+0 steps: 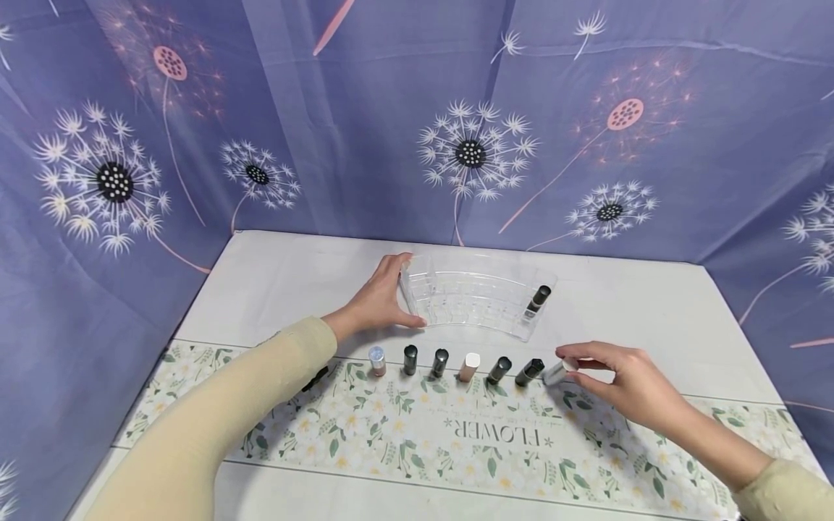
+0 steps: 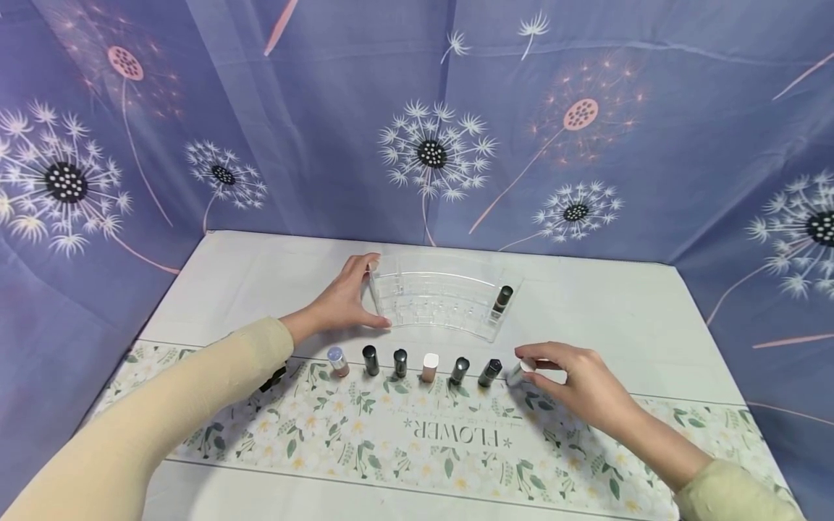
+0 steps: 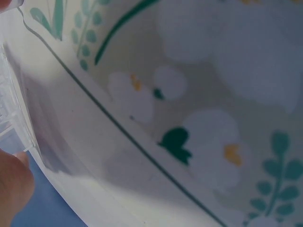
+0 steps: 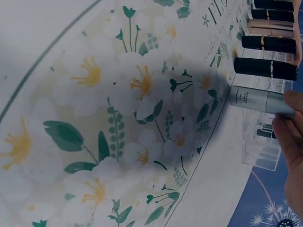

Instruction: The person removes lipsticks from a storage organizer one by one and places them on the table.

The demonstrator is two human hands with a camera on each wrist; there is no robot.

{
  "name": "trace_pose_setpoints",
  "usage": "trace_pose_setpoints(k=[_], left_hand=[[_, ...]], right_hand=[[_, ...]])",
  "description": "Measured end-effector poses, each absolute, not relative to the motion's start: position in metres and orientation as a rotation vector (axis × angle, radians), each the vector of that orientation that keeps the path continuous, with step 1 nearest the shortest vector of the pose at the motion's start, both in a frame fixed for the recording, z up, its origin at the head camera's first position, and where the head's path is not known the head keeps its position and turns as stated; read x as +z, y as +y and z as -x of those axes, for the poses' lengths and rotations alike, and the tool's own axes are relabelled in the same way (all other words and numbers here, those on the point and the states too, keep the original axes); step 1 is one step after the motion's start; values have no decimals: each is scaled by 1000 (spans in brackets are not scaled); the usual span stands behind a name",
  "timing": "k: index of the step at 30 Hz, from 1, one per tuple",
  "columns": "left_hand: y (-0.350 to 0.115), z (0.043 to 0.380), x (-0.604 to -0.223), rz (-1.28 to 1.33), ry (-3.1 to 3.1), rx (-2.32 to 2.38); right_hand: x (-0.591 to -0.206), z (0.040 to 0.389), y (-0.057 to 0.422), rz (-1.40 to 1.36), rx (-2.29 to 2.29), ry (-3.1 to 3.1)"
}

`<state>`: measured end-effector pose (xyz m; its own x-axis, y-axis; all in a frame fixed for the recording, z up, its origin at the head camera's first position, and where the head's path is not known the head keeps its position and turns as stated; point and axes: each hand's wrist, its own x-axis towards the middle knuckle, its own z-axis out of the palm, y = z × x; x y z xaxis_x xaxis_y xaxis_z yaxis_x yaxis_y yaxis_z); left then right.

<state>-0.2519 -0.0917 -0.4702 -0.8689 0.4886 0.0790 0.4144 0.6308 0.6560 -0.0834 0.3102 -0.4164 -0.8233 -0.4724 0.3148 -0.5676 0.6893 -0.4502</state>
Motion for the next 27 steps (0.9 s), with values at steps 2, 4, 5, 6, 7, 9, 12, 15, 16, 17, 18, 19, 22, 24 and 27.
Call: trace_pose_setpoints(k=[2, 4, 5, 6, 7, 9, 12, 15, 16, 17, 18, 19, 22, 24, 27], left_hand=[[-92, 252, -470, -760, 2740, 1067], [-92, 252, -471, -754, 2740, 1072], [-92, 253, -471, -751, 2740, 1075], [-91, 253, -471, -749, 2739, 1079], [-91, 253, -471, -745, 2739, 1083], [-91, 253, -471, -744, 2741, 1084], [-91, 253, -471, -747, 2742, 1085], [-91, 252, -470, -747, 2739, 1084], [-91, 252, -470, -746, 2738, 1083], [-91, 252, -470, -744, 2737, 1081], [-92, 251, -469, -744, 2737, 1078], [-92, 251, -469, -744, 2736, 1078], [-92, 251, -469, -744, 2734, 1076], [-92, 251, -469, -745, 2732, 1079], [-91, 250, -469, -746, 2732, 1082]], right_hand=[[-417, 83, 310, -841, 816, -2732], [-417, 82, 310, -837, 819, -2739], [-417, 82, 311, -835, 823, -2742], [-417, 81, 311, -834, 827, -2745], [-418, 81, 311, -835, 828, -2748], [-418, 80, 311, -837, 821, -2755], [-419, 78, 312, -836, 807, -2764], [-419, 77, 312, -831, 804, -2773], [-419, 77, 312, -829, 805, -2777], [-419, 77, 312, -828, 811, -2781], [-419, 76, 311, -827, 819, -2785], [-419, 76, 311, -825, 827, -2790], [-419, 76, 311, -823, 850, -2798], [-419, 76, 312, -823, 854, -2794], [-418, 77, 313, -827, 848, -2774]])
